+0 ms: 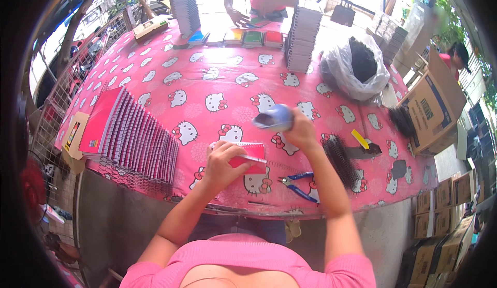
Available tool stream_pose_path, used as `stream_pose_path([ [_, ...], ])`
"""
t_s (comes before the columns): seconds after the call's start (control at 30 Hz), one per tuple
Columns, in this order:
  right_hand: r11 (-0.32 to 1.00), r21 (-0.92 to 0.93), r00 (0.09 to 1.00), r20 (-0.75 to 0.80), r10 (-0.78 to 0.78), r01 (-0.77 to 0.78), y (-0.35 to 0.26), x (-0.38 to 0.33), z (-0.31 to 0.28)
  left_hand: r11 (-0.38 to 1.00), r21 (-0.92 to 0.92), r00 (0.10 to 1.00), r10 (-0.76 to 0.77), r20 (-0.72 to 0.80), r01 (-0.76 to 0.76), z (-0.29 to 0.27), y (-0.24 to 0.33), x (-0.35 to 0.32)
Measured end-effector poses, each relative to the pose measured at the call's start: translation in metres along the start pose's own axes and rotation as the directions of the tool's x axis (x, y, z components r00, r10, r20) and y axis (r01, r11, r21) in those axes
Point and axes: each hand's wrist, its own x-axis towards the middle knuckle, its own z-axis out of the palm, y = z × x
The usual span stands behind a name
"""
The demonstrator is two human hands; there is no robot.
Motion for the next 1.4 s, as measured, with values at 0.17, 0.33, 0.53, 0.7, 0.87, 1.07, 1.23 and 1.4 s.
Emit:
stream_pose_path([
  [0.17,0.891,0.454,0.975,0.209,-0.080,-0.024,-0.036,-0.047,-0.028,1.000,-0.001,0.998,-0.006,0.067,0.006,0.000,-0.005,0.001],
  [0.33,0.927,0.374,0.972,0.205,-0.118,0.034,-0.015,-0.040,-0.034,0.996,-0.082,0.995,-0.010,0.099,0.018,0.000,0.003,0.010],
  [0.53,0.892,0.452,0.973,0.213,-0.093,-0.013,-0.053,-0.028,-0.031,0.991,-0.131,0.998,0.015,0.061,-0.007,-0.011,-0.008,0.008],
  [0.7,0.706,0.666,0.938,0.347,-0.007,-0.240,-0.054,-0.028,-0.030,0.978,-0.199,0.997,-0.070,-0.029,0.063,-0.025,-0.020,-0.001],
  [0.87,0.983,0.186,0.978,0.207,-0.025,-0.014,-0.068,-0.007,-0.004,0.609,-0.728,0.915,-0.399,0.061,0.315,-0.017,-0.050,-0.019],
  [1.07,0.972,-0.229,0.998,0.008,0.061,-0.058,-0.069,-0.001,0.007,0.516,-0.768,0.897,-0.410,0.167,0.379,-0.034,-0.054,-0.024],
  [1.23,0.854,-0.506,0.984,0.048,0.173,-0.125,0.008,-0.014,-0.003,0.320,-0.888,0.916,-0.336,0.219,0.330,-0.023,-0.046,-0.015],
  [1.4,0.928,-0.363,0.990,0.133,-0.038,0.085,-0.046,-0.087,-0.045,0.823,-0.568,0.969,-0.121,-0.216,-0.024,-0.045,0.006,-0.012],
])
